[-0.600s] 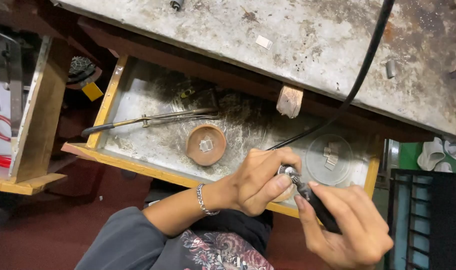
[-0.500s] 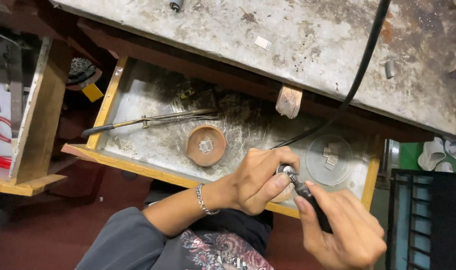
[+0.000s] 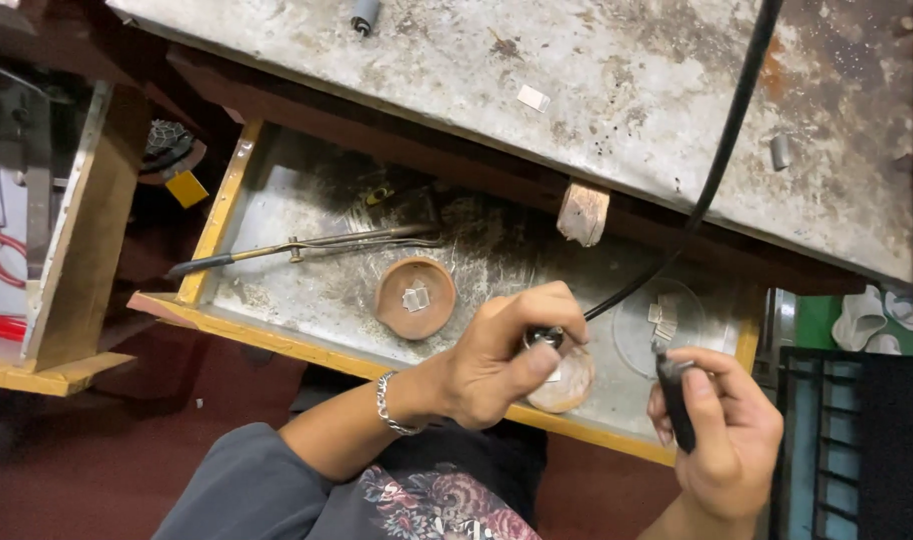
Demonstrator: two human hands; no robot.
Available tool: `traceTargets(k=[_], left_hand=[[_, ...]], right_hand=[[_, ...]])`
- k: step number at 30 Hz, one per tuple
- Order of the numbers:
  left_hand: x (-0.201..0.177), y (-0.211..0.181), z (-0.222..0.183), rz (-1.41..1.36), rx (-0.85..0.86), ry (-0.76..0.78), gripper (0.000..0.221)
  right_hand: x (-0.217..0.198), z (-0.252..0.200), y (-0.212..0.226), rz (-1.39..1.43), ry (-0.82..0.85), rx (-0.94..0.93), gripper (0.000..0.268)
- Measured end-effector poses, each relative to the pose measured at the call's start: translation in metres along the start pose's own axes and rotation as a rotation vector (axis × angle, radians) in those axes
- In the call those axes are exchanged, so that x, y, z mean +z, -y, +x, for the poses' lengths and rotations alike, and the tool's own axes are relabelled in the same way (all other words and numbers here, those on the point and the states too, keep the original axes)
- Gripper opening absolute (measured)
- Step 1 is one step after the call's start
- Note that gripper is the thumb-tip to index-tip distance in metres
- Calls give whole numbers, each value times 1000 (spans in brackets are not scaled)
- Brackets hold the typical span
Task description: Polishing a small metal jewelry component using a handheld rotary tool at a workshop bench.
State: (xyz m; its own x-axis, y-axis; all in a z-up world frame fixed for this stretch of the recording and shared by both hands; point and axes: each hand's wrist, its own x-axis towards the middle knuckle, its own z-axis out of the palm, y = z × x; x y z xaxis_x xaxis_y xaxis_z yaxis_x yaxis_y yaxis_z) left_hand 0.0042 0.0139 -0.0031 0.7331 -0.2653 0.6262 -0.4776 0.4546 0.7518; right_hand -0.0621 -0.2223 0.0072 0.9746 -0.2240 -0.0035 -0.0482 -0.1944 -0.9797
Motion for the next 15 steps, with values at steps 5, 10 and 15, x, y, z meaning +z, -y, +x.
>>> traceTargets(k=[5, 10, 15], left_hand=[[-6, -1, 2, -160, 47, -115, 19], [-6, -9, 4, -161, 83, -376, 26], [-14, -18, -2, -113, 48, -433, 36]], right_hand=[[10, 0, 1, -168, -240, 38, 18], [-2, -3, -11, -178, -343, 26, 16], [1, -3, -14, -184, -356, 32, 17]])
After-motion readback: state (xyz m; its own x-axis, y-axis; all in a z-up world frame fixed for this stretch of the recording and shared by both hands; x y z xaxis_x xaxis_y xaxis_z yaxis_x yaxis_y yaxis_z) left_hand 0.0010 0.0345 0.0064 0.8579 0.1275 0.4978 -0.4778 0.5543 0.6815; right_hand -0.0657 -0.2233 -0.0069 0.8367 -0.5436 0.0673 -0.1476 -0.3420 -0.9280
